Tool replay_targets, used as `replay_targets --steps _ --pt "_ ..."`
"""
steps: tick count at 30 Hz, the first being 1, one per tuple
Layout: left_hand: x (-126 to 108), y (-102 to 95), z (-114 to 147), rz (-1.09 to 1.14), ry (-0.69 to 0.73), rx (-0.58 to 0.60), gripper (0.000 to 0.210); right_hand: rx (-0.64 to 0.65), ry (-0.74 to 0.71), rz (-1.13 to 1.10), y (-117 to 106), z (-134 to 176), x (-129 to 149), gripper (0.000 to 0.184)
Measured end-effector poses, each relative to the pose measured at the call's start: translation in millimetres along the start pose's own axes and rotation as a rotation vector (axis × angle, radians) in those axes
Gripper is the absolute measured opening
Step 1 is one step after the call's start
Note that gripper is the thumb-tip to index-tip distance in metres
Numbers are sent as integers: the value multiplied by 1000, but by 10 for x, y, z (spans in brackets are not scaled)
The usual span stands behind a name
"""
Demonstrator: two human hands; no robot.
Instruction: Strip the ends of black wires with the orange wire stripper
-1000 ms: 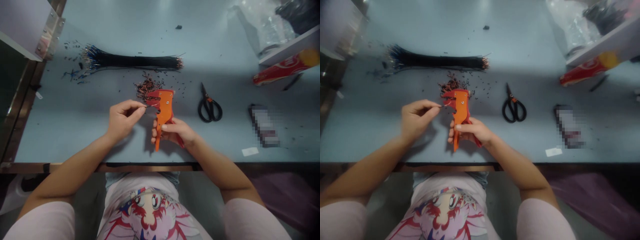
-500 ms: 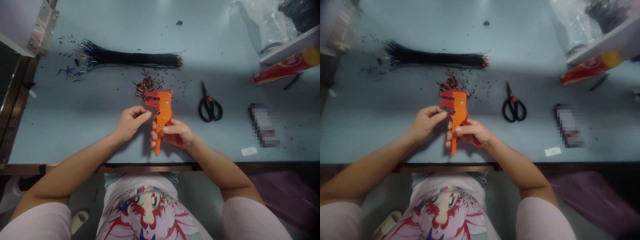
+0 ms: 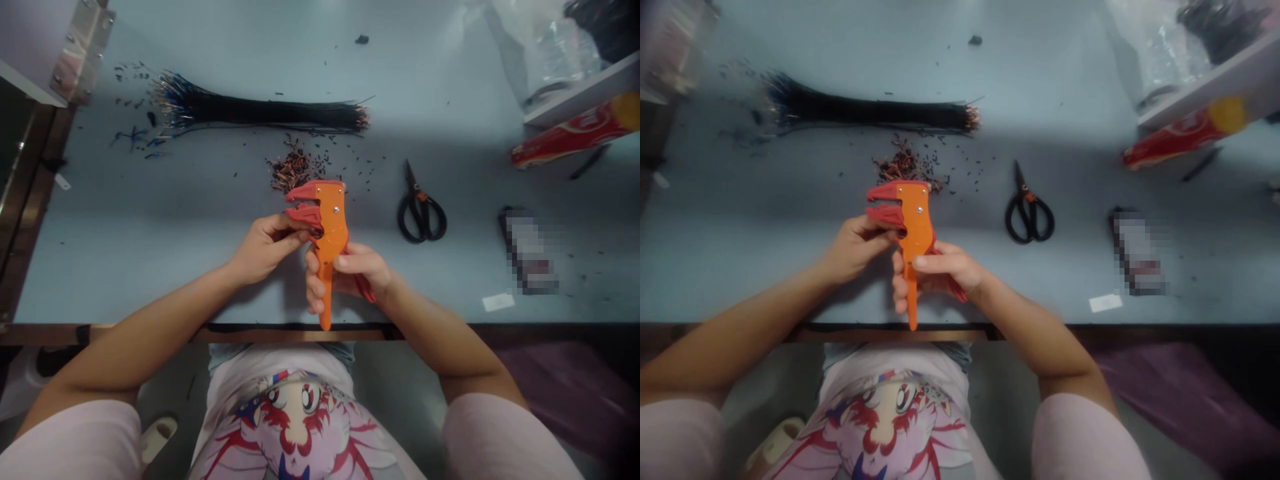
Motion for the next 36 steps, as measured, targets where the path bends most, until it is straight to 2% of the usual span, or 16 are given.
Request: replay_targets --steps 5,19,36 --pt "-50 46 -9 37 65 37 10 -2 -24 -19 31 0 34 24" --pt "-55 45 -6 47 79 26 14 25 -21 -12 36 -13 32 26" --pt "-61 21 -16 -4 50 9 17 -149 -52 46 -27 -36 57 36"
Point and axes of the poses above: each hand's wrist, its own z-axis away from the middle knuckle, its own y-axis out of the palm, x = y × z, the point moved 10 cm from there along -z, towards the middle knuckle, and after that the axes turned 8 degrees about y, right-handed, at the moved point
